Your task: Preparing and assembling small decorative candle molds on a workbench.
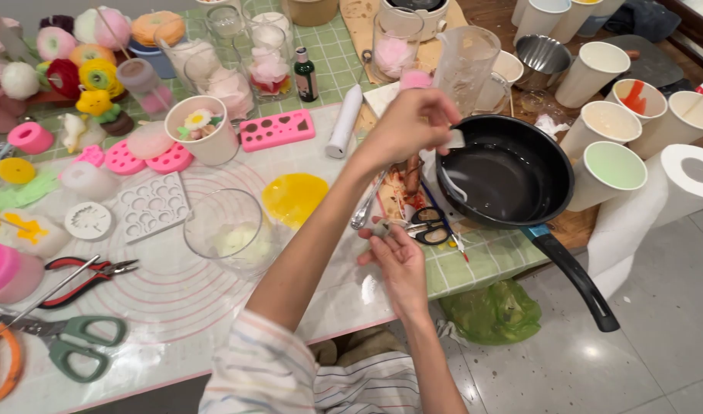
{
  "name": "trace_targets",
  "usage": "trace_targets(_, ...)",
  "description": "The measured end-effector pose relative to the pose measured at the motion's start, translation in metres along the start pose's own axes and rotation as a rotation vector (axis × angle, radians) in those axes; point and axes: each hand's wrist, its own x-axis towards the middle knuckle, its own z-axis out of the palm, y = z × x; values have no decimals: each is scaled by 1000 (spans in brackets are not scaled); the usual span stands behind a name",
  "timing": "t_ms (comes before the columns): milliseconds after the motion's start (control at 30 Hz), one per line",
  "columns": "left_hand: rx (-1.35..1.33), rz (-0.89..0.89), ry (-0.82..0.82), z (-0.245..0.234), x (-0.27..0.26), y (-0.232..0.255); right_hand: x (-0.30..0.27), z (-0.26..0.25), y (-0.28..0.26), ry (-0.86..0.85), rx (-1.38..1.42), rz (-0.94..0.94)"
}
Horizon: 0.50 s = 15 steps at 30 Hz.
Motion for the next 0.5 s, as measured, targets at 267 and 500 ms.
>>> trace_targets(267,-130,-20,285,-27,-118,-27,-4,13,-7,10,-46,-49)
trace_targets(500,139,-8,518,-15,-170,-19,-5,14,-6,15,-103,-71)
